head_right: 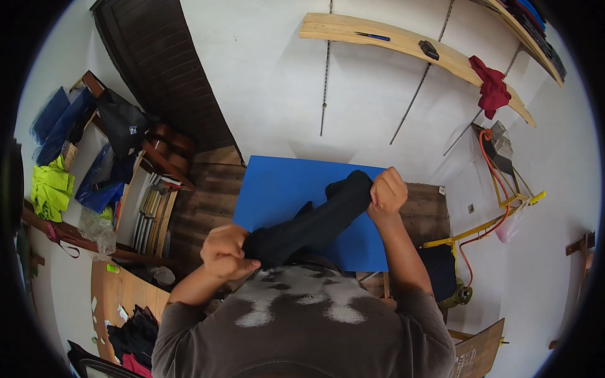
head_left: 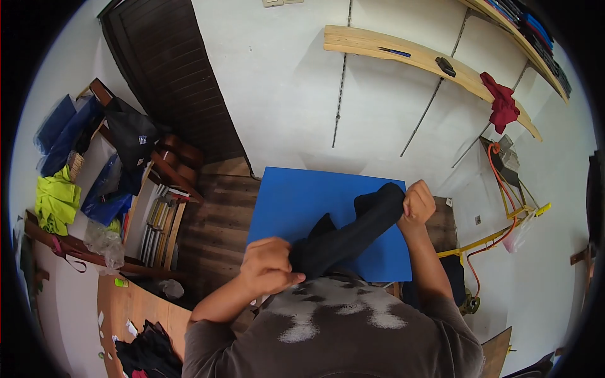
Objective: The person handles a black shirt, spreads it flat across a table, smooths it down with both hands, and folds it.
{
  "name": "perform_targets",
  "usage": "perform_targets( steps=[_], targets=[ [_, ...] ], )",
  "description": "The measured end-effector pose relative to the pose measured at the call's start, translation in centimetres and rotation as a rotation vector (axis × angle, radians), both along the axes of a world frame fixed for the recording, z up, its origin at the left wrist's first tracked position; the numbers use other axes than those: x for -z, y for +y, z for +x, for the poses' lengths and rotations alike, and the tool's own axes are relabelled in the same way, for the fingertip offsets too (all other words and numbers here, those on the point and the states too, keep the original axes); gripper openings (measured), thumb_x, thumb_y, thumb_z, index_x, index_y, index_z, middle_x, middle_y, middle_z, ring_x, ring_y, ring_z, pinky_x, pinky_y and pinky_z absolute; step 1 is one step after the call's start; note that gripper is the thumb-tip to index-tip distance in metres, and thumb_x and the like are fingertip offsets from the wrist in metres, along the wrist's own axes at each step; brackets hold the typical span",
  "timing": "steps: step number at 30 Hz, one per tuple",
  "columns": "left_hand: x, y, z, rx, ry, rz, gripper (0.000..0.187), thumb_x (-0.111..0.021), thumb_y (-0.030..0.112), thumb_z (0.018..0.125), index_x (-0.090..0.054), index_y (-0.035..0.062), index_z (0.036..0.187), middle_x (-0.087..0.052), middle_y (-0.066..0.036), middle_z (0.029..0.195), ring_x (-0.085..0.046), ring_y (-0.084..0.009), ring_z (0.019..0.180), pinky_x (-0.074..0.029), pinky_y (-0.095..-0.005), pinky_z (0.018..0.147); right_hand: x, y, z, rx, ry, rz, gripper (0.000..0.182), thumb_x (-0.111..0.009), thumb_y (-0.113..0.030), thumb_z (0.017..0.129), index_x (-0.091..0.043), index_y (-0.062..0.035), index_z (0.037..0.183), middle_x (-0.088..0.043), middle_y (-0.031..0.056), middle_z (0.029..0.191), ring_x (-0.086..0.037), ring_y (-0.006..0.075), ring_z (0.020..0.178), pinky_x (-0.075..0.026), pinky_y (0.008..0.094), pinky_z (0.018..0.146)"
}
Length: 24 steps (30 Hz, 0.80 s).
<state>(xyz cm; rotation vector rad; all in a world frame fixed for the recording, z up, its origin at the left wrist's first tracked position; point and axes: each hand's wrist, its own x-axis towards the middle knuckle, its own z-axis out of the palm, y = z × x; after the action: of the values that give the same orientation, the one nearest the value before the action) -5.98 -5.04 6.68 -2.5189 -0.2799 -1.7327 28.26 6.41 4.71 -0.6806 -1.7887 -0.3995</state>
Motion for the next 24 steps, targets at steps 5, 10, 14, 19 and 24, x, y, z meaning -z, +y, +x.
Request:
perform_targets(
  steps=[5, 10, 14, 19, 24],
  targets=[
    [1.7, 1.9, 5.3, -0.165, -0.522, -0.576, 0.036, -0.061, -0.018, 0.068, -0.039, 0.0099, 0.078, -0.042, -0.008, 0.093, -0.046, -0.0179, 0.075, -0.038, -0.0285, 0.067, 1.6, 0.5, -2.0, 0.038, -0.322, -0.529, 0.014, -0.073, 0.003, 0.079, -0.063, -0.0016, 0.088, -0.063, 0.0128, 0.088, -0.063, 0.0304, 0.083, -0.05, 0.0359, 0.068],
    [6.0, 4.4, 6.3, -0.138, -0.778, -0.867, 0.033, -0.041, -0.018, 0.064, -0.04, 0.0079, 0.083, -0.043, -0.005, 0.094, -0.039, -0.015, 0.083, -0.033, -0.0253, 0.072, 0.3, -4.4, -5.0, -0.367, 0.036, -0.962, 0.027, -0.087, -0.016, 0.088, -0.069, -0.0039, 0.104, -0.071, 0.0064, 0.094, -0.071, 0.0217, 0.086, -0.057, 0.0314, 0.076],
    [7.6, 4.6, 7.8, -0.164, -0.768, -0.87, 0.031, -0.042, -0.018, 0.065, -0.044, 0.0066, 0.084, -0.045, -0.005, 0.095, -0.039, -0.0134, 0.082, -0.033, -0.0253, 0.071, 0.4, -8.6, -9.7, -0.469, -0.015, -0.97, 0.031, -0.09, -0.021, 0.088, -0.07, -0.0016, 0.101, -0.072, 0.0064, 0.085, -0.071, 0.0168, 0.076, -0.058, 0.0307, 0.073],
    [6.3, 5.1, 5.7, -0.199, -0.559, -0.952, 0.036, -0.045, -0.019, 0.066, -0.061, 0.0038, 0.088, -0.054, -0.004, 0.096, -0.041, -0.012, 0.077, -0.033, -0.0267, 0.066, 2.3, -7.8, -8.8, -0.56, 0.066, -1.05, 0.016, -0.082, -0.011, 0.094, -0.069, -0.0006, 0.099, -0.075, 0.009, 0.089, -0.073, 0.0167, 0.077, -0.058, 0.0308, 0.071],
    [8.2, 6.1, 4.8, -0.209, -0.483, -0.927, 0.039, -0.048, -0.019, 0.067, -0.072, 0.0041, 0.088, -0.057, -0.003, 0.095, -0.045, -0.0112, 0.074, -0.034, -0.0253, 0.064, 1.3, -6.8, -7.6, -0.457, 0.042, -1.071, 0.022, -0.083, -0.021, 0.095, -0.072, -0.0019, 0.095, -0.075, 0.01, 0.087, -0.074, 0.019, 0.078, -0.059, 0.0321, 0.072]
  ],
)
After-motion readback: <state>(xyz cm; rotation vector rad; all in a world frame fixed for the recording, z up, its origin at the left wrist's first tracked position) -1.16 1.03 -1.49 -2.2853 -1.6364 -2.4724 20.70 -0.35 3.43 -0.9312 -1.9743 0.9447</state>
